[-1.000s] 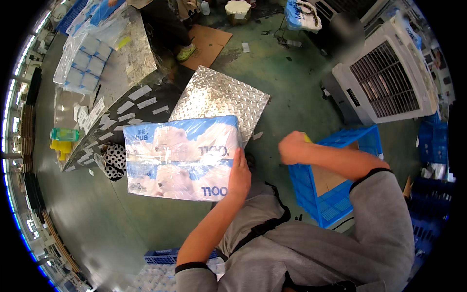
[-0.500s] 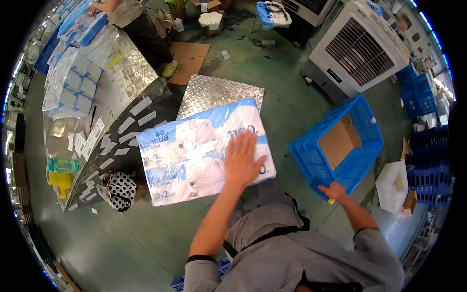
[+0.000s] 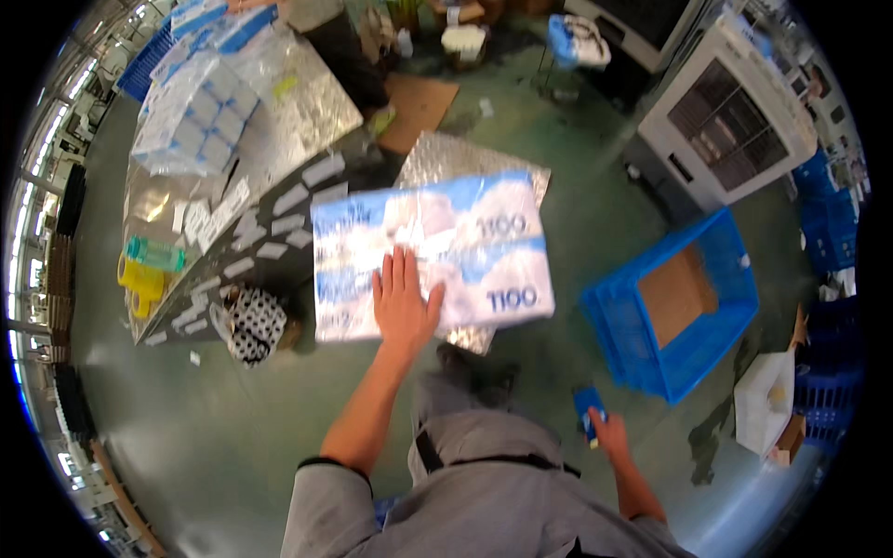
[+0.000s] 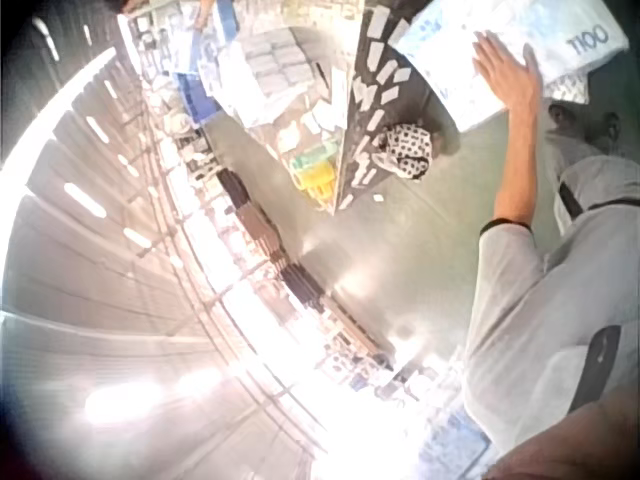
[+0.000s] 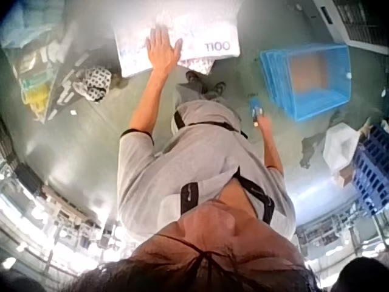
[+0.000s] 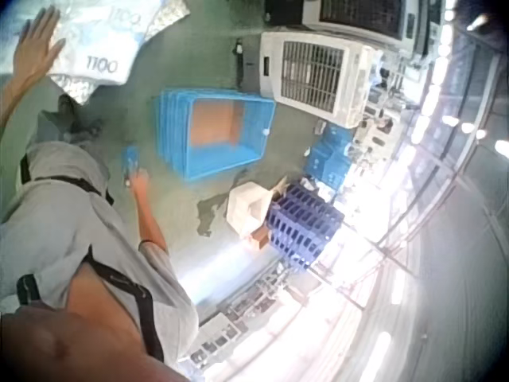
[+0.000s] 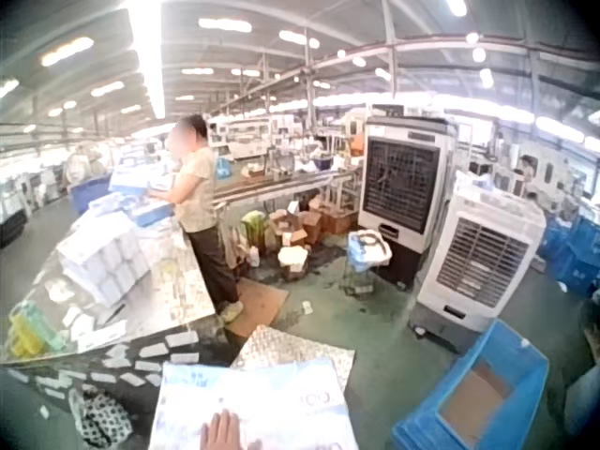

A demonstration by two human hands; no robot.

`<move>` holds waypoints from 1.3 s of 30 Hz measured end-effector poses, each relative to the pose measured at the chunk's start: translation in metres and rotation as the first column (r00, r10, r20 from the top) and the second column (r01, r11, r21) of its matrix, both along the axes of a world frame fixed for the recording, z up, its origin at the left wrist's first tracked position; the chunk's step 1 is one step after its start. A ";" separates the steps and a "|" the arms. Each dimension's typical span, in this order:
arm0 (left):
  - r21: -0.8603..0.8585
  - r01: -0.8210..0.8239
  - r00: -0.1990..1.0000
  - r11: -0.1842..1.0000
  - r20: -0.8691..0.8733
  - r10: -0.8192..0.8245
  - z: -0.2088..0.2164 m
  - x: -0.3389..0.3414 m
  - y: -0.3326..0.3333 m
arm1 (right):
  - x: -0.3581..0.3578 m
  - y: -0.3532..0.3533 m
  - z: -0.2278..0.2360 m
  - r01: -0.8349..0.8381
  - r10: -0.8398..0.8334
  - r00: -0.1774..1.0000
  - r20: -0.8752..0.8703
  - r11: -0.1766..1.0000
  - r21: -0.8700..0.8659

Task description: The person wraps stacks of white tissue paper packs in clear plastic bags and seals them using a handheld tape dispenser. The sealed packages are then placed into a blue plastic crate.

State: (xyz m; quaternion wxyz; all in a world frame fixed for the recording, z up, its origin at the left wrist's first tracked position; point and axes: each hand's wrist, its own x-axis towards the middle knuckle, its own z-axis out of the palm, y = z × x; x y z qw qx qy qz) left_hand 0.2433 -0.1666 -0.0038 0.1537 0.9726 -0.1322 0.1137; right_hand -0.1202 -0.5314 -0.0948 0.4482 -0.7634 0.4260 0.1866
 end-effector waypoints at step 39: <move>-0.709 -0.402 -0.109 0.579 -0.591 -0.799 0.040 0.178 0.232 | 0.306 0.435 0.193 -0.244 0.234 0.895 0.379 0.970 -0.022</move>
